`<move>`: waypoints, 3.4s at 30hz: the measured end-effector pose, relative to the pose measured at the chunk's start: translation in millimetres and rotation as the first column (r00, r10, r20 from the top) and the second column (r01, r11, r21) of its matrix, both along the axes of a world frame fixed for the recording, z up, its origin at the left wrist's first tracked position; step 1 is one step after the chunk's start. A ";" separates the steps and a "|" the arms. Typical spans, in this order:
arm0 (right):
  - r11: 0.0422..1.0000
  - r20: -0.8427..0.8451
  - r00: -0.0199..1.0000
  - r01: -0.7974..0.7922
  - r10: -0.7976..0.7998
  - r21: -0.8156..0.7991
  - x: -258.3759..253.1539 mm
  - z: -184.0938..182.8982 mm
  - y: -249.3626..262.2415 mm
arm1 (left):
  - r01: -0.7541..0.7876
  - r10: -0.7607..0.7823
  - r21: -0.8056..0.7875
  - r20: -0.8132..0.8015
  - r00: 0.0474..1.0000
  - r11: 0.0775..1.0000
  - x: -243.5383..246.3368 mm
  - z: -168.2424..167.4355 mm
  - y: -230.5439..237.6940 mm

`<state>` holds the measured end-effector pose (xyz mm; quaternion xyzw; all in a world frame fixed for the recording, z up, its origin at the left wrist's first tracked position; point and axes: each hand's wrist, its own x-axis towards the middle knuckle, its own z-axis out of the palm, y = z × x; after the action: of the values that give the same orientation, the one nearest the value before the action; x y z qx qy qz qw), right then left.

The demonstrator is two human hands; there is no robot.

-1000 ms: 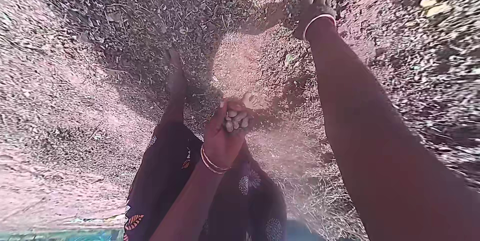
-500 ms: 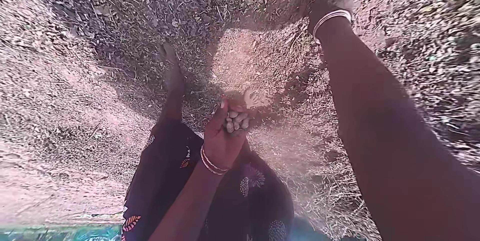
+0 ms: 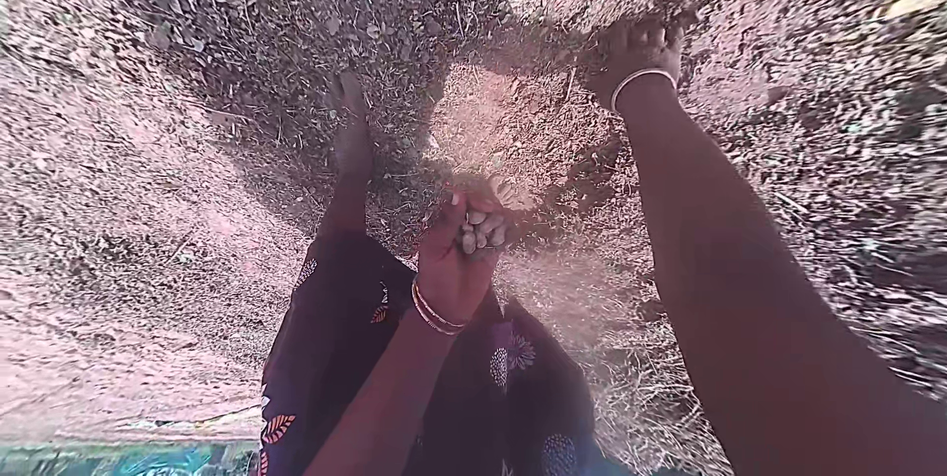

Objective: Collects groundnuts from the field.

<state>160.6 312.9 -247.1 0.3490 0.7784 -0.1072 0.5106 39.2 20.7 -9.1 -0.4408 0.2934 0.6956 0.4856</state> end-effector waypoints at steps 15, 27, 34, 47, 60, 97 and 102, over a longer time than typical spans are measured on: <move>0.982 0.091 0.983 0.170 -0.162 -0.086 -11.9 22.3 -29.2 | 0.003 -0.003 0.028 -0.004 1.000 1.000 -3.9 5.6 -5.2; 0.935 -0.102 0.929 0.355 -0.355 -0.018 -4.7 -10.6 -114.8 | 0.059 -0.058 0.026 -0.019 0.998 0.998 2.3 6.5 -10.6; 0.575 -0.586 0.453 0.818 -0.672 -0.027 13.0 29.0 -97.7 | 0.038 -0.038 0.027 0.015 0.999 0.999 0.5 8.0 -11.5; 0.395 -0.396 0.252 0.855 -0.883 -0.337 32.8 56.6 -70.9 | 0.020 -0.021 0.027 0.027 0.999 0.999 0.3 9.0 -11.2; 0.802 -0.280 0.783 0.594 -0.556 0.066 -41.4 10.3 -14.3 | 0.017 -0.017 0.006 0.010 1.000 1.000 1.6 5.8 -10.5; 0.271 -0.693 -0.054 0.896 -0.718 -0.351 24.5 -8.8 -110.7 | 0.064 -0.062 0.068 -0.030 0.998 0.996 14.7 1.5 -19.0; 0.838 -0.123 0.829 0.542 -0.545 -0.065 13.4 3.6 -121.6 | 0.100 -0.098 0.068 -0.041 0.994 0.993 16.4 2.4 -21.4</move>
<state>174.0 191.4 -243.5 0.5406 0.6786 -0.2822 0.4094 55.6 -0.7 -6.7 -0.3952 0.2995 0.6886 0.5291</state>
